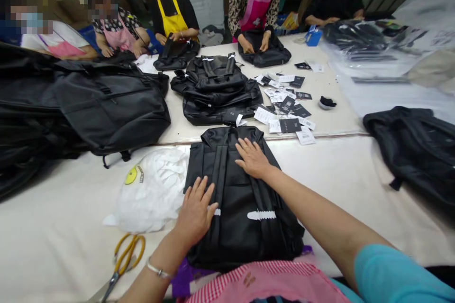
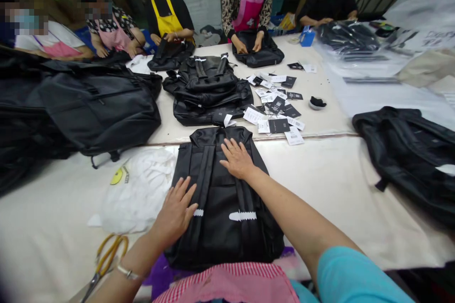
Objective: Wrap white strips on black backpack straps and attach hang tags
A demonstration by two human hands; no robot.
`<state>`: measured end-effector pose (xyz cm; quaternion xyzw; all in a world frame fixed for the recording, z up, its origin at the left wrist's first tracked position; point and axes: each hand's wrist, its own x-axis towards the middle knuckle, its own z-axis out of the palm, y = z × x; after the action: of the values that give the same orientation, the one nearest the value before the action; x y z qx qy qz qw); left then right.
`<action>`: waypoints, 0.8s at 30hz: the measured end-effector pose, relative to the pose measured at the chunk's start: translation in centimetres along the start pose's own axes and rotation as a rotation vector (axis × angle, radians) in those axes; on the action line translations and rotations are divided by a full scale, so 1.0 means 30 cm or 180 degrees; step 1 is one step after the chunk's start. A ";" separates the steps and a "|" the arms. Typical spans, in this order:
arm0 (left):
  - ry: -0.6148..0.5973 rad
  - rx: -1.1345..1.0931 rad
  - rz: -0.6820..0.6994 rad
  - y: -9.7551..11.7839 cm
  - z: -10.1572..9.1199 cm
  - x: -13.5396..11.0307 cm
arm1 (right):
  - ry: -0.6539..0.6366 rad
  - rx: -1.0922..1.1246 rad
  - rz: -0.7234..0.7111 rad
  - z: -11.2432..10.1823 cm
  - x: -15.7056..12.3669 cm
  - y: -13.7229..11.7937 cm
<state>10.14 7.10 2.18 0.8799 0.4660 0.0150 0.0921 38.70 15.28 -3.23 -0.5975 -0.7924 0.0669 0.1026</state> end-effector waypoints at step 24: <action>0.0492 0.0352 0.0477 0.113 0.338 -0.520 | -0.0151 -0.0299 -0.0511 0.091 -0.836 -0.232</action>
<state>5.23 -9.10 -6.26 0.9122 0.4047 0.0639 0.0058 38.17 -10.71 -6.37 -0.5345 -0.8422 0.0354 0.0606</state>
